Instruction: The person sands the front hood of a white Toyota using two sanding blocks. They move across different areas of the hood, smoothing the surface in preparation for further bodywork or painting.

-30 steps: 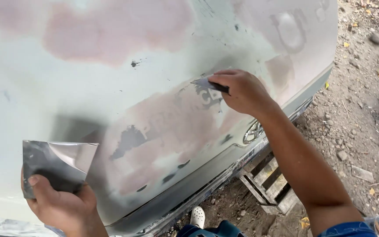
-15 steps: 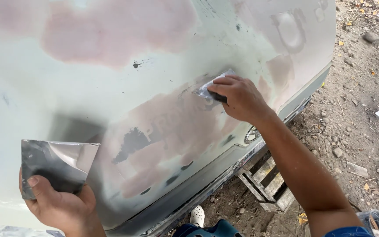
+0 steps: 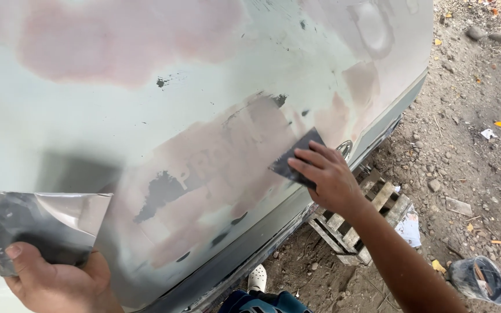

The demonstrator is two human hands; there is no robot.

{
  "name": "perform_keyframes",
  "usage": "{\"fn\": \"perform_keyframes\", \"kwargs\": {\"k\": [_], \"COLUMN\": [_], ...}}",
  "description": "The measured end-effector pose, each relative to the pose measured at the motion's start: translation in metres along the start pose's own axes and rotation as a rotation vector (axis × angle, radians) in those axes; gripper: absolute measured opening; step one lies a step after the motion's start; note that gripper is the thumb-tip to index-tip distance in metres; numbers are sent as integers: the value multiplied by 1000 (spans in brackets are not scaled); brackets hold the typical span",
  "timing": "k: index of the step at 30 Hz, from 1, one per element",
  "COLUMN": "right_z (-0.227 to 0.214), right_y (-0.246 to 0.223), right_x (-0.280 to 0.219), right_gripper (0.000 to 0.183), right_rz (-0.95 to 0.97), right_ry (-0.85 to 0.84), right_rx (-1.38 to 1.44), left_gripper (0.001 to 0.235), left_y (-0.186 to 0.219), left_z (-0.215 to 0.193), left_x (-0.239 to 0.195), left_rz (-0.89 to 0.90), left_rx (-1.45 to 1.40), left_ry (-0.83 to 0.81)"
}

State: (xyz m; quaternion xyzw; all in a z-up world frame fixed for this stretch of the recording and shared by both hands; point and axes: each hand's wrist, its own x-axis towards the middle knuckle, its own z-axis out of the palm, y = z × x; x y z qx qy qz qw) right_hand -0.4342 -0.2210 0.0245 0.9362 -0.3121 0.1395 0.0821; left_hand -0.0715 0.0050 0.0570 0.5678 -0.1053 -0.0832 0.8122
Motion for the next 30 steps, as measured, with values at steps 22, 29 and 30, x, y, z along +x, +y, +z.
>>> {"fn": "perform_keyframes", "kwargs": {"k": [22,29,30], "right_z": [-60,-58,-57], "right_y": [53,53,52], "right_x": [161,128,121], "right_gripper": [34,32,33], "right_rz": [-4,-45,-48], "right_ry": [32,-12,-20], "right_rx": [130,117,112], "left_gripper": [75,75,76], "left_y": [-22,-43,-52], "left_z": [-1,-16,-22], "left_x": [2,12,17], "left_rz": [76,1,5], "left_rx": [42,73,79], "left_ry": [51,87,80]}}
